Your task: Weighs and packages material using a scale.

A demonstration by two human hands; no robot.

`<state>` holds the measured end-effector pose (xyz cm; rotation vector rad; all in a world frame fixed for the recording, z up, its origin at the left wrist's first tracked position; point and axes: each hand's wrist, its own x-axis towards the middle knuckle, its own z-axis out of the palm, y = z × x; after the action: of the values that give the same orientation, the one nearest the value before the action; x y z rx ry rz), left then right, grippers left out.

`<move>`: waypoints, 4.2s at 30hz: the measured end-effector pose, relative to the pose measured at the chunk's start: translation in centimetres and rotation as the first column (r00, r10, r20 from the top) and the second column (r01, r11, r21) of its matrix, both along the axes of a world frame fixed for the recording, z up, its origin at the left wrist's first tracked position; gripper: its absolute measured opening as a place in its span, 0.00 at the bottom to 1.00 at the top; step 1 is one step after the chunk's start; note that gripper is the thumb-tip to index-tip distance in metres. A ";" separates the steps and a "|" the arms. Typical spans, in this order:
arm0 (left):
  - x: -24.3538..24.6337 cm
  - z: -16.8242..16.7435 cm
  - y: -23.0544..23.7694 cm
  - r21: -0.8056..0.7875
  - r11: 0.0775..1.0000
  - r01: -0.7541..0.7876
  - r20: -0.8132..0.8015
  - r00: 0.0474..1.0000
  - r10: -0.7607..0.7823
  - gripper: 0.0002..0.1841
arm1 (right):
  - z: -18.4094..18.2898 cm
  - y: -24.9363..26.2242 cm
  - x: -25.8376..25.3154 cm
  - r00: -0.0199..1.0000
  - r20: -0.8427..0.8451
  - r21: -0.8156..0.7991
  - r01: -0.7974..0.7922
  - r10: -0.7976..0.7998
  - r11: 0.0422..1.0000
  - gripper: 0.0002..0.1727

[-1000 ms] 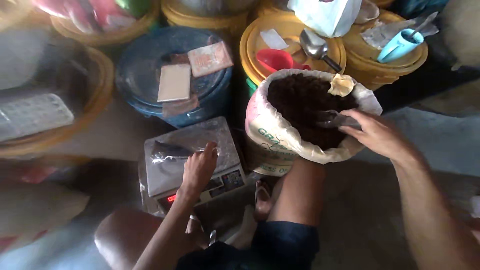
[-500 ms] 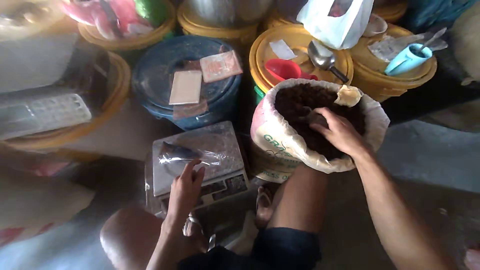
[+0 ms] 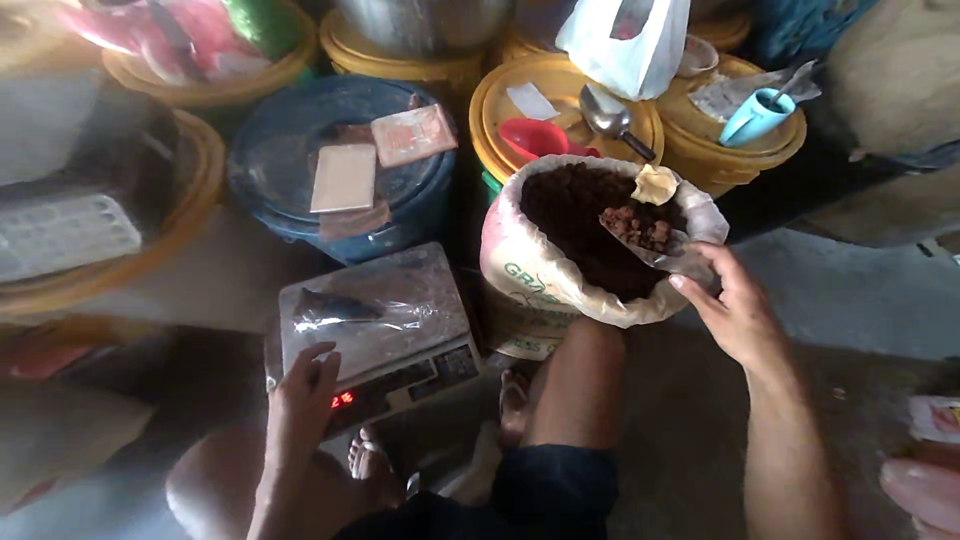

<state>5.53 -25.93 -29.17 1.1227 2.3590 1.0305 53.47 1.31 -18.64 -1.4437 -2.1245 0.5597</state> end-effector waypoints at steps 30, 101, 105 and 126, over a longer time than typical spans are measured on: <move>-4.0 -3.0 -6.2 -0.021 0.988 -0.155 0.108 0.982 0.156 0.16 | -14.4 -10.0 -16.6 0.940 0.009 -0.175 -0.334 0.341 0.926 0.28; -5.8 -5.2 -7.0 -0.170 0.982 0.077 0.224 0.974 -0.038 0.17 | -16.3 -12.2 -21.5 0.935 0.024 -0.187 -0.343 0.353 0.921 0.28; -5.8 -5.3 -7.2 -0.144 0.988 0.062 0.240 0.970 -0.026 0.17 | -15.7 -12.2 -21.5 0.938 0.049 -0.186 -0.328 0.342 0.926 0.28; -0.8 -6.9 4.3 -0.171 0.963 0.211 -0.403 0.877 -0.263 0.26 | -14.5 -9.5 -23.6 0.868 0.290 -0.191 -0.361 0.404 0.913 0.28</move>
<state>4.72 -21.63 -36.08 1.6771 2.4681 0.5903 29.85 -8.17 -33.10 -1.2481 -2.7161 0.6524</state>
